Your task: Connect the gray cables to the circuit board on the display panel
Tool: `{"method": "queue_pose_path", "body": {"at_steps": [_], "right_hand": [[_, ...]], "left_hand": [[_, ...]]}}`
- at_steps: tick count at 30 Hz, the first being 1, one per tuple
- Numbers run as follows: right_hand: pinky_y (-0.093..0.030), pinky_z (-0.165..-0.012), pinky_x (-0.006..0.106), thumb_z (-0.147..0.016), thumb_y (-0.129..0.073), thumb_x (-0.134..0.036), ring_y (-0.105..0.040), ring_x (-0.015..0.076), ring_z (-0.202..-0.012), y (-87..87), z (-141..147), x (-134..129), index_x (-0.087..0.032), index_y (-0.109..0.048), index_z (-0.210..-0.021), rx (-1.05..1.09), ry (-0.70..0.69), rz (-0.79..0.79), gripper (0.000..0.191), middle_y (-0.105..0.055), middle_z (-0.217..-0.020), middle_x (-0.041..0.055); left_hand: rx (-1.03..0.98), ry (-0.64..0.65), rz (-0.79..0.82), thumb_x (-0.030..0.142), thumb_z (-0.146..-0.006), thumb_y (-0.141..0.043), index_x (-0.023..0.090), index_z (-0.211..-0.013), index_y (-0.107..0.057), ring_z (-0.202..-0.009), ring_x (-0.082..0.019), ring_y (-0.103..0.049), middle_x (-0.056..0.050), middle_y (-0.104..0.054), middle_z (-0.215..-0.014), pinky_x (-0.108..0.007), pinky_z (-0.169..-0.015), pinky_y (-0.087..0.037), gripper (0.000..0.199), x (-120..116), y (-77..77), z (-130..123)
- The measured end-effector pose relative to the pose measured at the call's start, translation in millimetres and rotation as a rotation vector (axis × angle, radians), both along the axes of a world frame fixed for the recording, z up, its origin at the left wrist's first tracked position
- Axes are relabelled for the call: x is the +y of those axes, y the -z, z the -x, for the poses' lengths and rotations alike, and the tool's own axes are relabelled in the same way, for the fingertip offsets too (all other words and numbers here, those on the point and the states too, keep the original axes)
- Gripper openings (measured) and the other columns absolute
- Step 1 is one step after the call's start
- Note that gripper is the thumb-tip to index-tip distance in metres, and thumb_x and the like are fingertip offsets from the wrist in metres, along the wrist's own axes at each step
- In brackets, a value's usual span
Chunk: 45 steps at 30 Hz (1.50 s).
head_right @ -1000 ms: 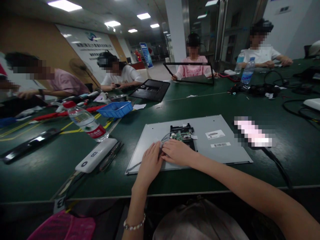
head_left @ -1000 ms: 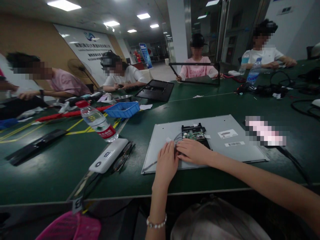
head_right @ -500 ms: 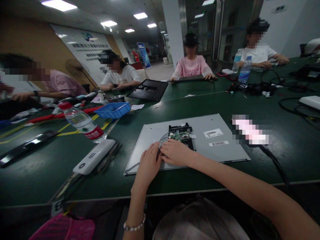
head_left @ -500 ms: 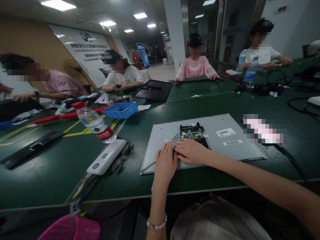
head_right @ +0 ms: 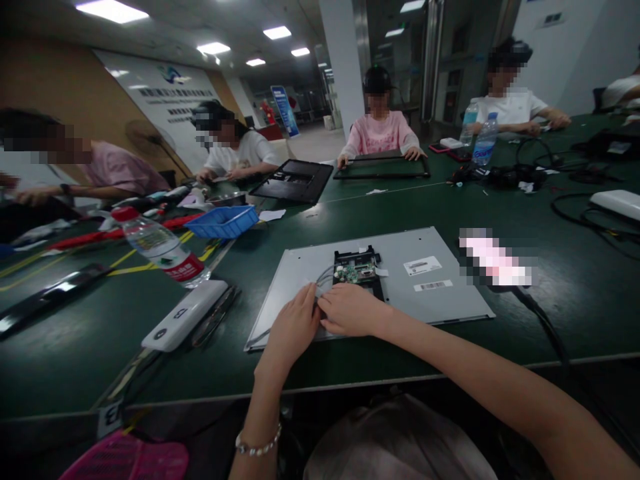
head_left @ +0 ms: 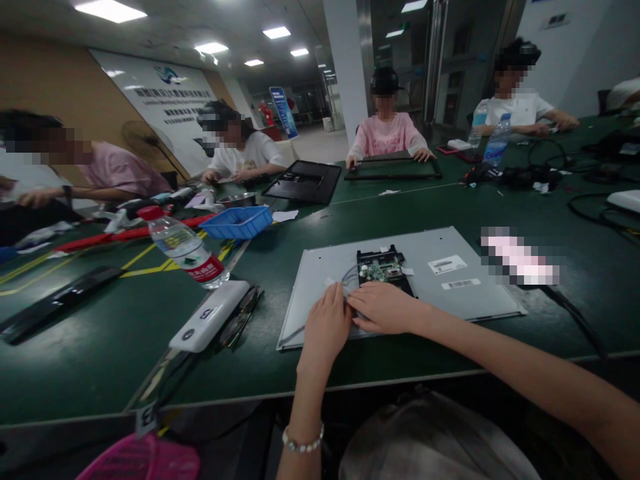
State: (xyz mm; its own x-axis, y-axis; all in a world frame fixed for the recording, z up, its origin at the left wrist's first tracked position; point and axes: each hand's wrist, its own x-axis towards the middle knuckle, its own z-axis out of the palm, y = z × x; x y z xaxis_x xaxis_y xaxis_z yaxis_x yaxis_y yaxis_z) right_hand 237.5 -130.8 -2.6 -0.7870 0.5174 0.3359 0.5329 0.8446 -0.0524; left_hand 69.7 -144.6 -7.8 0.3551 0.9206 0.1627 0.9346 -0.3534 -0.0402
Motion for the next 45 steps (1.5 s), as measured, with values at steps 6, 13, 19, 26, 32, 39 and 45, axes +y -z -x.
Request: {"method": "queue_pose_path", "body": {"at_steps": [6, 13, 19, 26, 32, 39, 45], "right_hand": [[-0.043, -0.086, 0.037, -0.091, -0.043, -0.031, -0.059, 0.0238, -0.092, -1.7, -1.8, 0.0, -0.007, -0.06, -0.097, -0.023, -0.002, -0.002, 0.03, -0.065, -0.095, 0.014], [-0.042, -0.084, 0.037, -0.092, -0.042, -0.03, -0.059, 0.0223, -0.091, -3.4, -2.3, -0.4, -0.009, -0.06, -0.095, -0.057, 0.01, 0.017, 0.028, -0.064, -0.093, 0.0128], [-0.041, -0.086, 0.037, -0.092, -0.043, -0.029, -0.058, 0.0222, -0.093, -5.2, -1.4, -2.4, -0.008, -0.06, -0.096, -0.074, 0.019, 0.027, 0.027, -0.065, -0.096, 0.0141], [-0.04, -0.085, 0.037, -0.091, -0.043, -0.027, -0.059, 0.0228, -0.092, -3.8, -0.8, -2.8, -0.007, -0.061, -0.096, -0.072, 0.026, 0.024, 0.027, -0.065, -0.095, 0.0139], [-0.04, -0.084, 0.037, -0.09, -0.044, -0.026, -0.059, 0.0233, -0.09, -2.4, -0.4, -3.4, -0.008, -0.061, -0.094, -0.088, 0.036, 0.011, 0.025, -0.065, -0.092, 0.0139], [-0.04, -0.084, 0.035, -0.093, -0.039, -0.022, -0.06, 0.0219, -0.088, -2.6, -1.2, -4.9, -0.009, -0.062, -0.091, -0.082, 0.068, 0.007, 0.026, -0.066, -0.09, 0.0123], [-0.041, -0.082, 0.035, -0.094, -0.037, -0.021, -0.06, 0.0206, -0.087, -5.0, -4.5, -4.9, -0.009, -0.062, -0.091, -0.106, 0.057, -0.005, 0.027, -0.066, -0.088, 0.0128]], "left_hand": [[0.054, 0.021, 0.129, 0.019, -0.09, -0.038, 0.011, -0.129, -0.045, -0.117, -0.025, -0.054, -0.017, -0.052, -0.132, -0.035, -0.094, -0.043, 0.04, 11.0, -21.0, 4.1], [0.096, 0.005, 0.212, 0.019, -0.091, -0.037, 0.012, -0.133, -0.04, -0.103, -0.024, -0.063, -0.015, -0.063, -0.117, -0.032, -0.084, -0.046, 0.043, 24.0, -34.6, 14.1], [-0.014, -0.061, 0.116, 0.021, -0.093, -0.036, 0.012, -0.131, -0.043, -0.102, -0.024, -0.063, -0.014, -0.063, -0.119, -0.032, -0.084, -0.046, 0.04, 21.4, -18.1, 11.7], [-0.171, -0.022, 0.104, 0.023, -0.092, -0.04, 0.013, -0.13, -0.047, -0.106, -0.024, -0.062, -0.013, -0.063, -0.12, -0.033, -0.09, -0.045, 0.039, 27.6, -11.0, 21.6], [-0.254, 0.062, 0.016, 0.023, -0.091, -0.041, 0.012, -0.128, -0.049, -0.112, -0.023, -0.058, -0.012, -0.061, -0.122, -0.034, -0.096, -0.044, 0.039, 32.6, 4.5, 29.2], [-0.265, 0.117, -0.004, 0.029, -0.093, -0.04, 0.014, -0.125, -0.053, -0.12, -0.023, -0.052, -0.011, -0.055, -0.131, -0.038, -0.103, -0.04, 0.037, 30.1, 6.2, 30.5], [-0.243, 0.107, -0.008, 0.032, -0.094, -0.04, 0.017, -0.128, -0.049, -0.125, -0.023, -0.047, -0.009, -0.052, -0.134, -0.041, -0.104, -0.037, 0.038, 21.7, 4.4, 28.5]]}}
